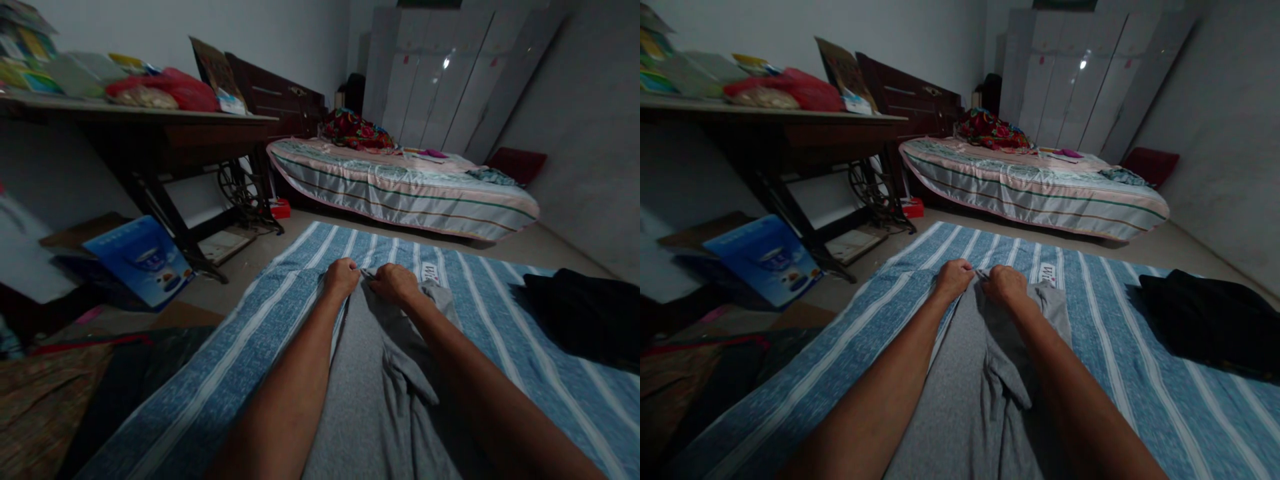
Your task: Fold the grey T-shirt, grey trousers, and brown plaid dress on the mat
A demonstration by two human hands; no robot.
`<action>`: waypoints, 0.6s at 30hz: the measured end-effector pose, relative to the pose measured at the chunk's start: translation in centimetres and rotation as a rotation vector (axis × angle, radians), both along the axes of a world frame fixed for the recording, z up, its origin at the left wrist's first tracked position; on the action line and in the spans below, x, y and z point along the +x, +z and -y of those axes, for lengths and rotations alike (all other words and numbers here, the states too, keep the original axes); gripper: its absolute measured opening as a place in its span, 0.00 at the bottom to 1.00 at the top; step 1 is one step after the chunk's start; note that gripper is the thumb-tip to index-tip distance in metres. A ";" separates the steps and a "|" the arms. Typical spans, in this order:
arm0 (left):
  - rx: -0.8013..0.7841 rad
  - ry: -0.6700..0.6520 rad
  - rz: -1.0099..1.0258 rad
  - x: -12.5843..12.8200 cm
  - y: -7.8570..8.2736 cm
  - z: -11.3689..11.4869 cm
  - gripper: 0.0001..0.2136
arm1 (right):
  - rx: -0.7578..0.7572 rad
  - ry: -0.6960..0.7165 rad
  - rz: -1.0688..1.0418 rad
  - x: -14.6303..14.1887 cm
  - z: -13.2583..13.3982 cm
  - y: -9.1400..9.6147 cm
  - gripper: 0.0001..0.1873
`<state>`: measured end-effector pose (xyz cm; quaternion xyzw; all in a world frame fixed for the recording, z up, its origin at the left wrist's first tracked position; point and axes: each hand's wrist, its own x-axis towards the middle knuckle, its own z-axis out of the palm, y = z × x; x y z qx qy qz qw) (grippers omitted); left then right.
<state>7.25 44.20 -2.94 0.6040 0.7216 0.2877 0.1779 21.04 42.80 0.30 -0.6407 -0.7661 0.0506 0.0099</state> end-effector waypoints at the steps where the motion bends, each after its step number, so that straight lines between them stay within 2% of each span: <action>1: 0.001 -0.001 -0.001 0.0 0.0 0.0 0.08 | -0.001 -0.006 0.002 -0.1 -0.1 0.0 0.15; 11: 0.006 -0.004 -0.015 0.0 -0.4 -0.2 0.07 | -0.106 -0.023 -0.123 -0.7 -1.9 0.7 0.14; 18: -0.001 -0.005 -0.012 0.0 -0.3 -0.2 0.07 | -0.186 -0.009 -0.371 -0.1 -2.6 -0.3 0.08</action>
